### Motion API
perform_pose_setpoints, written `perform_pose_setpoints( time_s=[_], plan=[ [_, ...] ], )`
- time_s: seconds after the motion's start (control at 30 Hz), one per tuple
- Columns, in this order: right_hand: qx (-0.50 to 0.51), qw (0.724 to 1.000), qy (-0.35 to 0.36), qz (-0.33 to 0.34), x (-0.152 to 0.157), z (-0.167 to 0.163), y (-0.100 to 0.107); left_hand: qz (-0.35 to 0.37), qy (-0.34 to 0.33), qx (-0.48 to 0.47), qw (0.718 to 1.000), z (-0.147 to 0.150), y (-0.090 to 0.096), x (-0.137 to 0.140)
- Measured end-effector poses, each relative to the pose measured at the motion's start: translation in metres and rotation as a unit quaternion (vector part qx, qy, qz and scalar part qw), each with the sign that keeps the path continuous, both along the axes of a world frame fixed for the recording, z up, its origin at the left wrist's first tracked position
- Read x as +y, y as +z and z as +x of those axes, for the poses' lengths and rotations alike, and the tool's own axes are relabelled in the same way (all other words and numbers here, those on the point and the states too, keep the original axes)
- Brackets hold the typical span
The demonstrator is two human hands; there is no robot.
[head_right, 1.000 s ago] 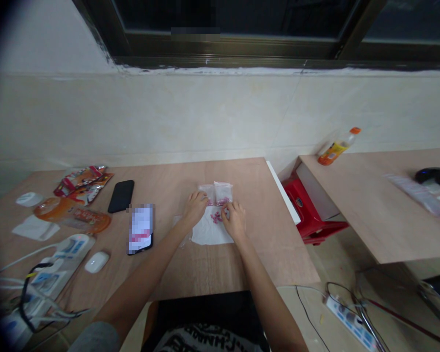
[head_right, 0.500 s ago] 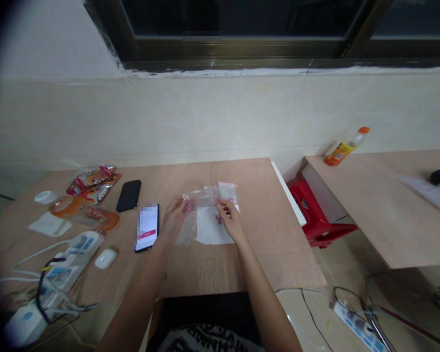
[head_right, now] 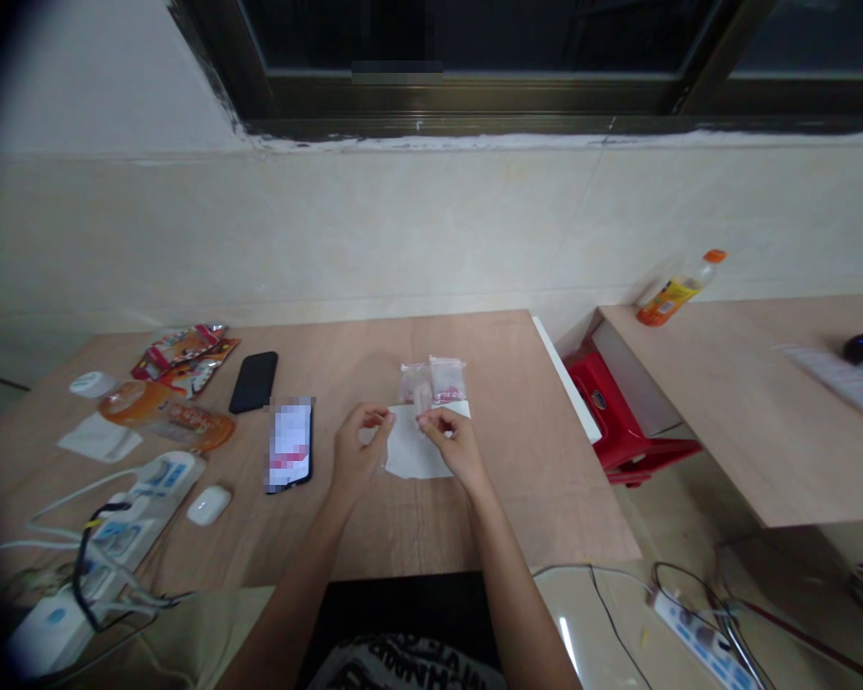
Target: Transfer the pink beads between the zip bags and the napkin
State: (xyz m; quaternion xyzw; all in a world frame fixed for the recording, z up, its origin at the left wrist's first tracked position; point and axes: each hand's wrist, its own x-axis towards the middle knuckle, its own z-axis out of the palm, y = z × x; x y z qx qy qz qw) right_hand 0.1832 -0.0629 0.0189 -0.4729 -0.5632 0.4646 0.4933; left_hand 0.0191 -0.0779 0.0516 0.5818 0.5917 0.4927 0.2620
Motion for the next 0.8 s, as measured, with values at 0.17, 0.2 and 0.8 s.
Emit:
perform_pose_setpoints(
  time_s=[0.17, 0.2, 0.8],
  plan=[
    [-0.070, 0.997, 0.004, 0.037, -0.007, -0.002, 0.008, -0.033, -0.091, 0.058, 0.994, 0.019, 0.008, -0.008],
    [-0.083, 0.996, 0.008, 0.043, -0.008, -0.002, 0.010, -0.033, -0.082, 0.071, 0.994, 0.020, 0.008, -0.009],
    [-0.205, 0.975, 0.059, 0.065, -0.014, 0.000, 0.028, -0.007, -0.083, 0.284, 0.955, 0.016, 0.011, -0.010]
  ],
)
